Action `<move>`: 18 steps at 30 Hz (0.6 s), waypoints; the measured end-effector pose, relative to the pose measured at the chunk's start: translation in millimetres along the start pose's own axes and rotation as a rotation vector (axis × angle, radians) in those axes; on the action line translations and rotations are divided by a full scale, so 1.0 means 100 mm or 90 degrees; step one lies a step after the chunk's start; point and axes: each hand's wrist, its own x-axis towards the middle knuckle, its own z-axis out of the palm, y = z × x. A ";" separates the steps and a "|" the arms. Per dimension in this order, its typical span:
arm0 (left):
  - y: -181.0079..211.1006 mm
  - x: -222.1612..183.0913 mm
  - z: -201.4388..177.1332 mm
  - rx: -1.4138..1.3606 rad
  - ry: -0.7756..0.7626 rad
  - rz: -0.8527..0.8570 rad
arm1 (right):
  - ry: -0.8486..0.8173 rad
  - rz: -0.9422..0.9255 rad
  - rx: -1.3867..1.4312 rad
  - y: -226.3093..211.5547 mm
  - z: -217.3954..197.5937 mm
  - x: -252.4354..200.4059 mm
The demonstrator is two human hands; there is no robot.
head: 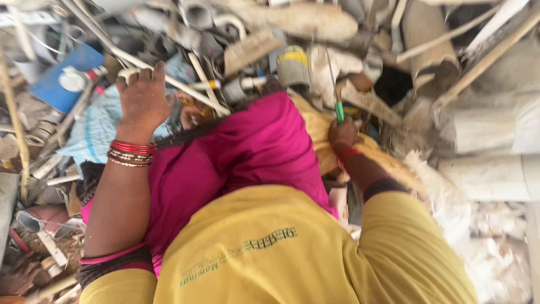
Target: The person sorts through a large pile of PVC pipes, scrap metal, and other construction debris by hand and using a tool, placing specific items into containers and moving others aside.
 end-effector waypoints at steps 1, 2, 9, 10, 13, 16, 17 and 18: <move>-0.04 0.03 -0.01 0.016 -0.015 -0.021 | 0.008 -0.009 0.017 -0.09 -0.01 0.06; -0.06 0.07 -0.01 0.032 -0.030 -0.043 | 0.015 -0.017 0.033 -0.15 -0.04 0.10; -0.17 0.08 0.09 -0.032 -0.035 -0.042 | -0.021 0.008 -0.013 -0.13 -0.12 -0.03; -0.15 0.08 0.06 -0.037 -0.037 -0.034 | -0.056 0.026 0.001 -0.13 -0.14 0.02; -0.05 0.04 -0.22 -0.054 -0.017 -0.006 | -0.065 0.021 0.078 -0.16 -0.16 0.20; 0.24 -0.01 -0.62 -0.078 0.071 0.033 | -0.044 0.019 0.414 -0.40 0.02 0.35; 0.41 -0.04 -0.69 -0.085 0.098 0.035 | -0.161 0.104 0.646 -0.62 0.16 0.42; 0.60 -0.07 -0.71 -0.091 0.124 0.037 | -0.088 0.086 0.538 -0.90 0.31 0.56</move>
